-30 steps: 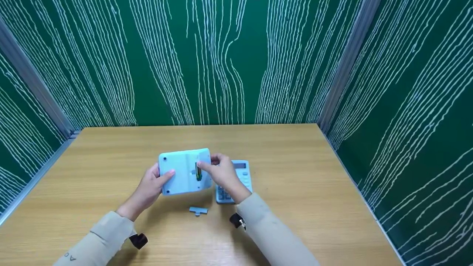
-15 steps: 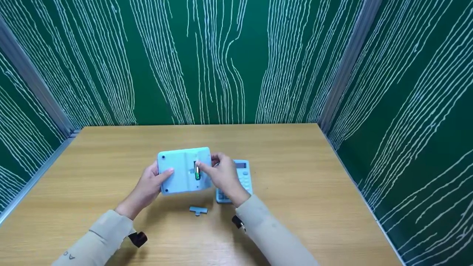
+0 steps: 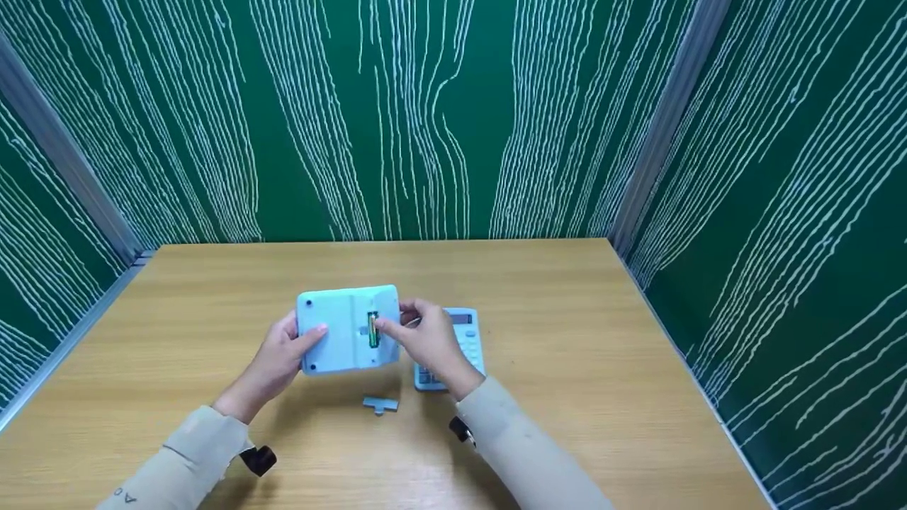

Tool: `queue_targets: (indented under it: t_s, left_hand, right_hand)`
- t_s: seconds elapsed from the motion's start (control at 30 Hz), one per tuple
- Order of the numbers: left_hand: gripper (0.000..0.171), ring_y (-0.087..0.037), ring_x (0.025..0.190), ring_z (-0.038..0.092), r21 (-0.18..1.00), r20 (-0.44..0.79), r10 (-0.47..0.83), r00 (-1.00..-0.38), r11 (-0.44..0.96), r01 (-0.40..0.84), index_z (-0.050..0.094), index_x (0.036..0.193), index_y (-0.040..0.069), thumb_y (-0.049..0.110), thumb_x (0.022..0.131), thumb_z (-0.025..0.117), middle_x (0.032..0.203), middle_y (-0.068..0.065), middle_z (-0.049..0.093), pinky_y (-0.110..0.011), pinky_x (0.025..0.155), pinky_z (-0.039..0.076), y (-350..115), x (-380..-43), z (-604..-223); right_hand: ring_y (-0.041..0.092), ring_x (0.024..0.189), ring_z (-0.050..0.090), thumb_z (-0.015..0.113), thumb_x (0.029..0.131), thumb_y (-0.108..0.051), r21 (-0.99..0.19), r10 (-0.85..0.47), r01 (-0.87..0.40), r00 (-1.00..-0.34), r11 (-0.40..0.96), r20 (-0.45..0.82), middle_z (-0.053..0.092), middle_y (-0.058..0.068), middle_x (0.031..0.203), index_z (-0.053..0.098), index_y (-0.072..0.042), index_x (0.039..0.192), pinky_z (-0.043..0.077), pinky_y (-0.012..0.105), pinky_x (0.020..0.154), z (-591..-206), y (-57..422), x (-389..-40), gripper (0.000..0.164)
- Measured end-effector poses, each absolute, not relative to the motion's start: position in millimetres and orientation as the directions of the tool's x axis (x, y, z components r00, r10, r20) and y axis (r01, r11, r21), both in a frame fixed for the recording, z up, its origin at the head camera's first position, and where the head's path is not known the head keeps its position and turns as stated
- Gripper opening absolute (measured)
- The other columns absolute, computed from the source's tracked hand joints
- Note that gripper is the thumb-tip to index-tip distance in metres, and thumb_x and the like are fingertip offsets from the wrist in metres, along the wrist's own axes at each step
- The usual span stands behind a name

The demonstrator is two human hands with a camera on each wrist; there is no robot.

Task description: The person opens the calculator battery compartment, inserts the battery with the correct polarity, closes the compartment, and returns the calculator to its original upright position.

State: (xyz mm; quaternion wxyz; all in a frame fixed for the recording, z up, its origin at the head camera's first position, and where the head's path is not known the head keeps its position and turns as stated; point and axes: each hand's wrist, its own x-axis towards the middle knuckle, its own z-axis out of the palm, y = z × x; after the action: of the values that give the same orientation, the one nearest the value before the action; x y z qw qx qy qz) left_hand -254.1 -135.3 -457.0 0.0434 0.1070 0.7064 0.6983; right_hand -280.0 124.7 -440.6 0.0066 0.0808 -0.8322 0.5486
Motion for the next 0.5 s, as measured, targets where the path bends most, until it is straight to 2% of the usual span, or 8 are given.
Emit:
queue_targets:
  t_s: [0.17, 0.37, 0.5]
  left_hand:
    - [0.046, -0.036, 0.132, 0.068, 0.994, 0.111, 0.146, -0.983, -0.002, 0.112, 0.048, 0.157, 0.004, 0.018, 0.114, 0.057, 0.147, -0.020, 0.066, -0.056, 0.110, 0.059, -143.0, -256.7, -453.5]
    - [0.046, -0.037, 0.137, 0.066, 0.995, 0.099, 0.098, -0.990, 0.001, 0.100, 0.047, 0.158, 0.006, 0.018, 0.114, 0.056, 0.149, -0.018, 0.064, -0.055, 0.112, 0.057, -151.7, -258.4, -452.7]
    - [0.046, -0.036, 0.136, 0.066, 0.996, 0.093, 0.090, -0.992, -0.008, 0.093, 0.047, 0.158, 0.006, 0.018, 0.114, 0.057, 0.149, -0.018, 0.064, -0.055, 0.111, 0.058, -154.8, -258.7, -453.9]
  right_hand:
    - [0.020, 0.100, 0.069, 0.087, 0.095, -0.029, -0.892, -0.174, -0.137, -0.982, 0.430, 0.067, 0.076, 0.007, 0.109, 0.072, -0.002, 0.134, 0.062, 0.032, 0.090, -446.2, 127.3, -276.6, 0.049]
    - [0.019, 0.096, 0.069, 0.087, 0.095, -0.023, -0.853, -0.290, -0.189, -0.956, 0.487, 0.046, 0.076, 0.007, 0.105, 0.075, -0.001, 0.123, 0.061, 0.033, 0.089, -453.3, 127.5, -272.1, 0.038]
    - [0.017, 0.094, 0.069, 0.088, 0.093, -0.019, -0.812, -0.352, -0.237, -0.935, 0.533, 0.042, 0.078, 0.014, 0.106, 0.077, 0.003, 0.119, 0.062, 0.034, 0.087, -459.1, 125.8, -269.1, 0.036]
